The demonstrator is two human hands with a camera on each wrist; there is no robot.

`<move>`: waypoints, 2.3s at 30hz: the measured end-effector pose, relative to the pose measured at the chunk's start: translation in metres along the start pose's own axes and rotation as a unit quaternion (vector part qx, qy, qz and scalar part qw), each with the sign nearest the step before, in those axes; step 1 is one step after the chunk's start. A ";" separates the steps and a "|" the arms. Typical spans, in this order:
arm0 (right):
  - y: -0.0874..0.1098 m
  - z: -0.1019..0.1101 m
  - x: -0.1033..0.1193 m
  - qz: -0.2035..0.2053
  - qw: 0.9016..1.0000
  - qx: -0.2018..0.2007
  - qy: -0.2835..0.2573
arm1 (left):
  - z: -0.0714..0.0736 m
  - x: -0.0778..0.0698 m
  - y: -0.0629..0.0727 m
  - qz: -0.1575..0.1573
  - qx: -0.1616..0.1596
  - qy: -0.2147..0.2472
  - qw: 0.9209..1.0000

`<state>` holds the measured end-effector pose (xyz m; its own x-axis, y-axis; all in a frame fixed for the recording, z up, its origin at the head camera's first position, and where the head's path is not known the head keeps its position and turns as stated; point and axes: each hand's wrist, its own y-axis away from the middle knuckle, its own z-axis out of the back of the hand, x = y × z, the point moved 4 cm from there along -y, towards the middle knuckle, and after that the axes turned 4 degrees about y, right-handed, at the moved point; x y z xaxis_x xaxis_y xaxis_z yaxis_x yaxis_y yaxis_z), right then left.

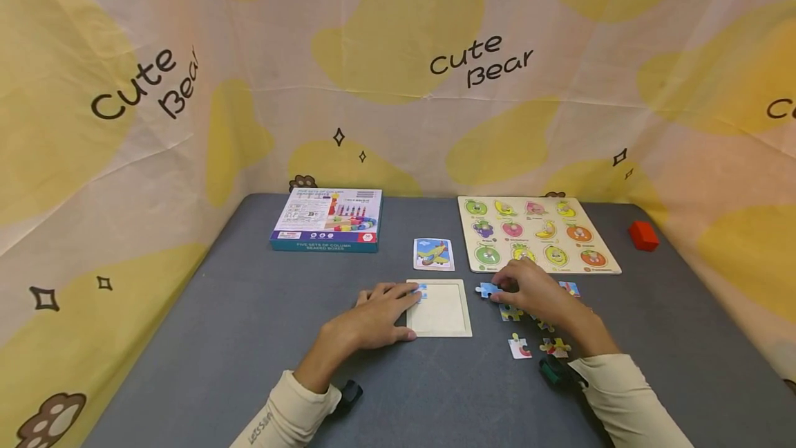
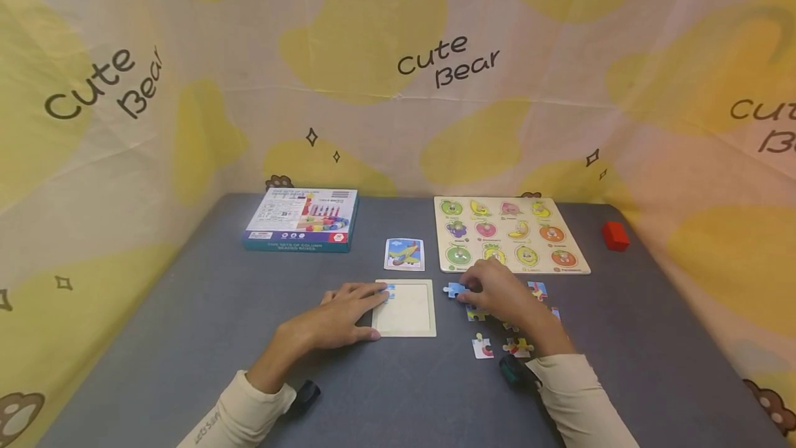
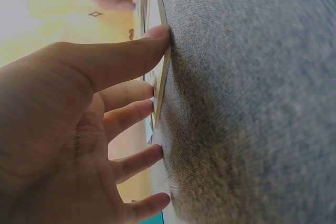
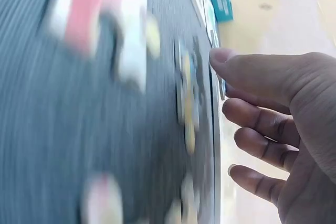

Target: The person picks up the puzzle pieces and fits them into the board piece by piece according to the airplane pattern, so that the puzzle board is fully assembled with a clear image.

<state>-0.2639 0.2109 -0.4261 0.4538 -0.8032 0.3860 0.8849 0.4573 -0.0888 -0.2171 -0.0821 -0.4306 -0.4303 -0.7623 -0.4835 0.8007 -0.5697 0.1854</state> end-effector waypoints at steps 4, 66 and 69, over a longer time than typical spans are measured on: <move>-0.012 -0.011 0.015 0.006 1.000 0.016 0.004 | -0.001 0.000 0.000 0.003 0.001 -0.002 1.000; -0.046 -0.045 0.065 0.077 0.997 -0.010 -0.008 | -0.002 -0.010 -0.005 -0.032 -0.002 0.006 0.999; -0.046 -0.045 0.064 0.070 0.997 -0.009 -0.012 | -0.005 -0.011 -0.006 -0.032 0.005 -0.001 0.999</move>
<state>-0.2707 0.1207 -0.4389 0.5707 -0.7220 0.3912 0.8148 0.5572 -0.1601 -0.2153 -0.0684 -0.4312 -0.4812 -0.7243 -0.4938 0.7675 -0.6202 0.1618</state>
